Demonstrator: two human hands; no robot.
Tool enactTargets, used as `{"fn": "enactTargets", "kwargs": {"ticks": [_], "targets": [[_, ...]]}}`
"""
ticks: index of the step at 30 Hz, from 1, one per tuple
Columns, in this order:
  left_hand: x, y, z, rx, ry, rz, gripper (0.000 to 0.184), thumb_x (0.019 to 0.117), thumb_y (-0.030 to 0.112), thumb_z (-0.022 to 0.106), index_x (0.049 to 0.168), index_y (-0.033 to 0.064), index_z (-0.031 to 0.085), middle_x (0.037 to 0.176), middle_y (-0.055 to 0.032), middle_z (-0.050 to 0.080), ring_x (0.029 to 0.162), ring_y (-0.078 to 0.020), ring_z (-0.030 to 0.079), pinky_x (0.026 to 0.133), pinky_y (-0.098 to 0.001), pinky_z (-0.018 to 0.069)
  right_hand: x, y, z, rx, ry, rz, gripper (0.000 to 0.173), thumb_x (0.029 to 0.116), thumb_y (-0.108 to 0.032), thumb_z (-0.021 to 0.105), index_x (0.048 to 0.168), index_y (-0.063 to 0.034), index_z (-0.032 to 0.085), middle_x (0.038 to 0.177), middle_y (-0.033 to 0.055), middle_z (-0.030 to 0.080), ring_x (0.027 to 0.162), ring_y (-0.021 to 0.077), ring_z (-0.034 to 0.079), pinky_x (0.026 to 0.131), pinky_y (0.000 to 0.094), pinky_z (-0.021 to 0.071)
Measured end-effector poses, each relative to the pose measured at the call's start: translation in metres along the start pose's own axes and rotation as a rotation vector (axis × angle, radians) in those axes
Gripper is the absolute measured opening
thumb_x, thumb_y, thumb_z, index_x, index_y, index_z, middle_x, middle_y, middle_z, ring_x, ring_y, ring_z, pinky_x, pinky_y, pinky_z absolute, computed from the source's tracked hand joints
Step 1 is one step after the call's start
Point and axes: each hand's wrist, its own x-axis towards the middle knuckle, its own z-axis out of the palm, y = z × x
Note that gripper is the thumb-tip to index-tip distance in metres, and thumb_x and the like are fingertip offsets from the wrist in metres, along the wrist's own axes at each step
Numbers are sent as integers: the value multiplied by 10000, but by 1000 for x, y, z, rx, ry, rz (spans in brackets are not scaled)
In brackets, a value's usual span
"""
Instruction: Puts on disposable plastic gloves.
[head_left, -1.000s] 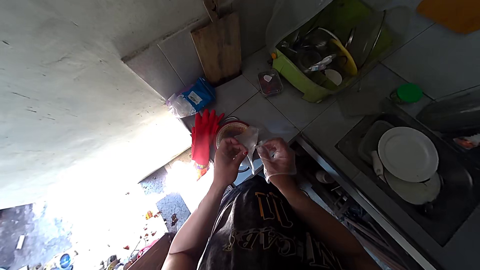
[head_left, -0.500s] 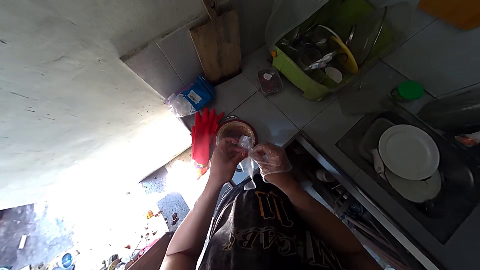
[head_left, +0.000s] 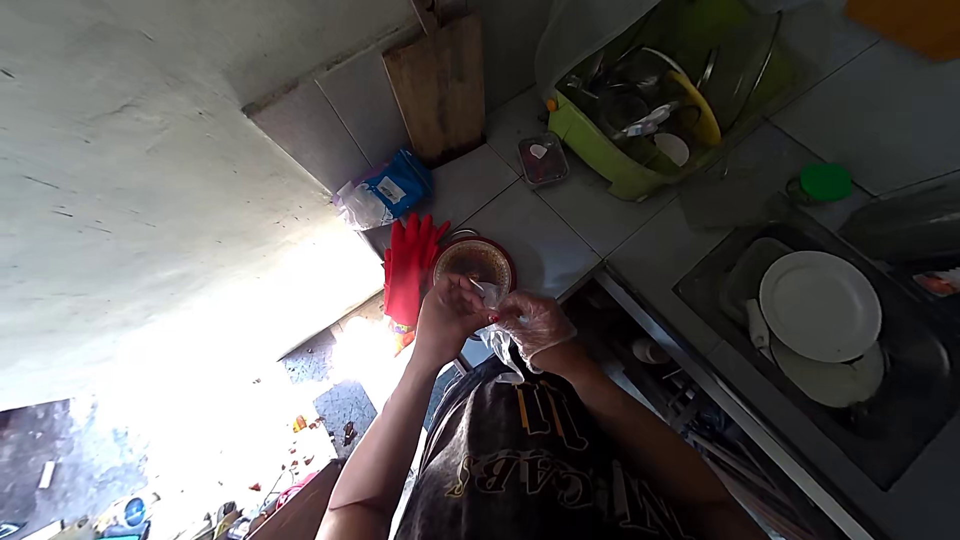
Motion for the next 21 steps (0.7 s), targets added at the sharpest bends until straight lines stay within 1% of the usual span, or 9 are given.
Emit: {"fn": "enactTargets", "kwargs": {"ticks": [2, 4, 5, 8, 11, 15, 17, 19, 21], "targets": [[-1, 0, -2, 10, -11, -4, 503, 775, 95, 874, 1136, 65, 526, 827, -20, 696, 698, -119, 681, 682, -275, 595, 0, -2, 0, -16, 2, 3, 177, 930, -207, 708, 959, -33, 731, 896, 52, 713, 846, 74, 666, 813, 251, 565], [-3, 3, -3, 39, -55, -6, 504, 851, 124, 812, 1248, 43, 512, 942, -49, 750, 827, -144, 734, 800, -308, 618, 0, -5, 0, -55, 8, 33, 194, 926, -235, 719, 955, -44, 737, 898, 50, 716, 853, 80, 668, 820, 262, 564], [-3, 4, -3, 76, -60, -2, 486, 874, 124, 788, 1269, 38, 520, 980, -60, 765, 875, -156, 748, 836, -320, 623, 0, -5, 0, -76, 16, 36, 200, 920, -247, 727, 952, -50, 742, 900, 49, 722, 858, 84, 674, 827, 270, 570], [-6, 5, 1, 185, -2, 8, 335, 903, 68, 746, 1196, 42, 586, 930, -39, 777, 829, -126, 756, 797, -301, 634, 0, -3, 1, -102, 39, 23, 220, 912, -275, 741, 936, -56, 744, 886, 44, 718, 843, 83, 665, 813, 268, 562], [-8, 9, 3, 222, 66, 7, 293, 853, 45, 801, 1067, 65, 602, 864, -19, 778, 760, -108, 754, 740, -283, 635, 0, 0, 2, -56, 58, 5, 188, 904, -242, 750, 925, -55, 745, 871, 34, 718, 827, 59, 663, 798, 234, 561], [-7, 7, 3, 237, 110, 25, 379, 757, 74, 890, 958, 95, 570, 791, 2, 758, 712, -98, 738, 695, -275, 619, 0, 2, 1, -38, 41, -9, 171, 921, -215, 726, 932, -46, 748, 891, 46, 724, 859, 69, 673, 825, 244, 565], [-6, 3, 1, 231, 126, 37, 440, 707, 122, 934, 939, 102, 560, 752, 7, 737, 683, -100, 725, 674, -279, 613, -1, 4, 1, -38, 38, -25, 163, 929, -211, 717, 934, -52, 753, 907, 45, 727, 877, 71, 676, 840, 248, 566], [-4, -4, 0, 223, 118, 45, 503, 676, 194, 959, 961, 111, 554, 715, 32, 683, 645, -87, 671, 653, -269, 580, -1, 5, 1, -18, 50, -43, 156, 930, -201, 717, 932, -50, 752, 911, 45, 725, 878, 67, 671, 840, 246, 564], [-3, -7, 0, 173, 68, 49, 529, 705, 239, 945, 1024, 102, 545, 727, 40, 655, 648, -84, 641, 661, -269, 563, -1, 5, 2, 9, 65, -32, 135, 929, -182, 712, 934, -52, 747, 909, 38, 720, 875, 63, 671, 835, 248, 568]]}}
